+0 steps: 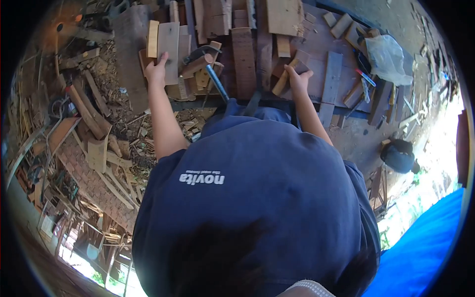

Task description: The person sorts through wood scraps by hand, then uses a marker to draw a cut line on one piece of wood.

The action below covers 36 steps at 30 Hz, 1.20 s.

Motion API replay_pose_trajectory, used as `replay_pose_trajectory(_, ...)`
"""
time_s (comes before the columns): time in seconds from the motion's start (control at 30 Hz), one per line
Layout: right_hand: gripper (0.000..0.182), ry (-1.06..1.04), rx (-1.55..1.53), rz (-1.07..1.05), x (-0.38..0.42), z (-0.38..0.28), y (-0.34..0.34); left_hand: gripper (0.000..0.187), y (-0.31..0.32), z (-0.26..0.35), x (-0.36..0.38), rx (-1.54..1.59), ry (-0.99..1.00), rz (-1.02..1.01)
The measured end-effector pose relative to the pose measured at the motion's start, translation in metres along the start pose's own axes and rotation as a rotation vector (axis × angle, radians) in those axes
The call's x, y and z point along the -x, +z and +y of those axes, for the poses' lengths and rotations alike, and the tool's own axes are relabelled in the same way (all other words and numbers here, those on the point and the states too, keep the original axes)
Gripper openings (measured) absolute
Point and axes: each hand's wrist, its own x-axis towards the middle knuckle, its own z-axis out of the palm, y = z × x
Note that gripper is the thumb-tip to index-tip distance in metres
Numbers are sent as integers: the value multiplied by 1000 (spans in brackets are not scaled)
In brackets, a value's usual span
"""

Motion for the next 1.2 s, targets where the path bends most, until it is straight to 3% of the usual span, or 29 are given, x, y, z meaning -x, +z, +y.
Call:
replay_pose_trajectory(0.07,83,-64,276,-100,3,-7,-6,59,-11,16,14,-27,31,143)
replay_pose_trajectory(0.13,83,-85,335,-76,1,-7,-10,59,-21,21,16,52,106,267)
replay_pose_trajectory(0.2,82,-204,153,-77,-19,18,-11,58,-41,25,12,194,113,370)
replay_pose_trajectory(0.37,67,-184,-43,45,-19,15,-1,59,-78,45,36,28,219,401)
replay_pose_trajectory(0.47,62,-222,-66,57,-9,7,5,60,-72,57,55,15,266,317)
replay_pose_trajectory(0.57,63,-244,-2,74,-8,9,3,60,-60,36,48,287,293,264)
replay_pose_trajectory(0.63,64,-255,-30,58,-8,8,4,66,-59,27,53,485,-5,-117)
replay_pose_trajectory(0.8,62,-249,-91,23,-15,18,1,61,-64,20,64,788,126,-123)
replay_pose_trajectory(0.87,61,-265,-76,16,-16,21,0,65,-73,13,58,670,-56,201)
replay_pose_trajectory(0.9,60,-276,-62,11,-17,22,0,69,-70,10,55,556,82,409)
replay_pose_trajectory(0.93,60,-281,-60,8,-16,21,0,69,-73,5,53,562,82,413)
replay_pose_trajectory(1.0,59,-291,-104,-8,-13,20,1,67,-85,-6,50,59,154,399)
replay_pose_trajectory(1.03,59,-297,-100,-13,-17,24,0,67,-85,0,53,-148,48,380)
replay_pose_trajectory(1.2,58,-354,-49,-3,-21,31,0,61,-46,7,49,-358,89,102)
